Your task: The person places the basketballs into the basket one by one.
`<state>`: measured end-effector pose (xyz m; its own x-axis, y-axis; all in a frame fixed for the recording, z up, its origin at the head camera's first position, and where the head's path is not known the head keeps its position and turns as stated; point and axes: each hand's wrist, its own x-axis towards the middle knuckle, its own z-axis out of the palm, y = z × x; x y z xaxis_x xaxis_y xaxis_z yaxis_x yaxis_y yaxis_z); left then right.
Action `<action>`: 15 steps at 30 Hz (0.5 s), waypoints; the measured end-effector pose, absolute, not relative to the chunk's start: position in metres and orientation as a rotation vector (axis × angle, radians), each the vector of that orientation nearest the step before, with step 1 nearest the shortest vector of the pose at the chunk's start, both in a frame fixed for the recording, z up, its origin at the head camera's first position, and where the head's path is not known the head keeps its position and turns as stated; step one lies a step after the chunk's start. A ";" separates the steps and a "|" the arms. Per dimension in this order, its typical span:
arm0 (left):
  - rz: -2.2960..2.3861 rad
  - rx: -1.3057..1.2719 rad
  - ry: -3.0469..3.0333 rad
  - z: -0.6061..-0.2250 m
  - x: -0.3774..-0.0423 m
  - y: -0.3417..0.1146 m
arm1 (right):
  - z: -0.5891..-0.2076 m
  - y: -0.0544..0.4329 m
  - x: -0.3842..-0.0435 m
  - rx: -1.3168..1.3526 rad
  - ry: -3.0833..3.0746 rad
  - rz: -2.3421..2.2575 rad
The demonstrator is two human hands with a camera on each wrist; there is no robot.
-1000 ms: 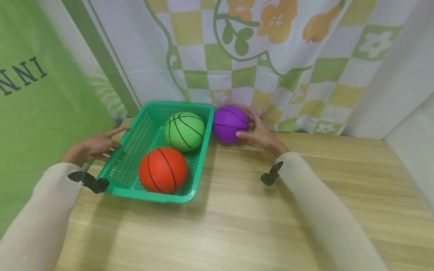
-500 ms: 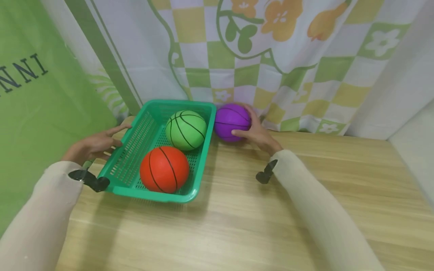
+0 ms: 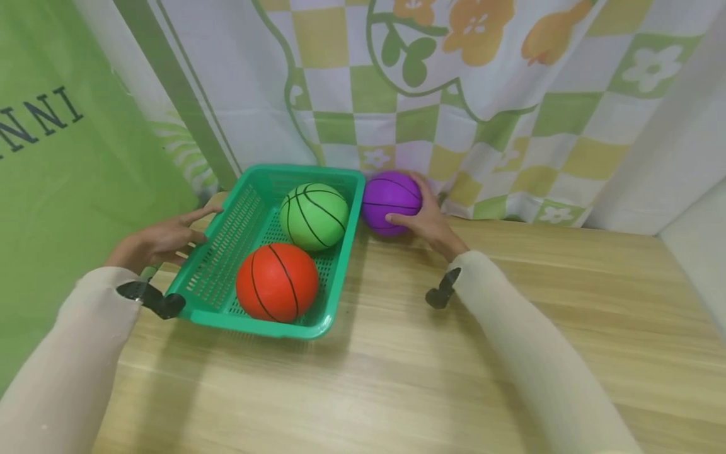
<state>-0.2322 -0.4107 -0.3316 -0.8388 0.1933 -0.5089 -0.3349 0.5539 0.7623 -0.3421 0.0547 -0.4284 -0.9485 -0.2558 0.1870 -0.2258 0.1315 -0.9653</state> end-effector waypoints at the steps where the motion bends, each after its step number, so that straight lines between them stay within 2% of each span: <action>1: 1.258 -0.110 2.240 -0.331 -0.232 -0.411 | -0.428 0.055 -0.342 -0.503 2.365 -1.974; 15: 1.224 -0.082 2.247 -0.329 -0.231 -0.413 | -0.414 0.066 -0.339 -0.736 2.482 -1.730</action>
<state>-0.2315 -0.4131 -0.3294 -0.8339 0.2108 -0.5101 -0.3144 0.5783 0.7528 -0.3390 0.0656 -0.4140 -0.8878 -0.3925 0.2404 -0.3614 0.2711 -0.8921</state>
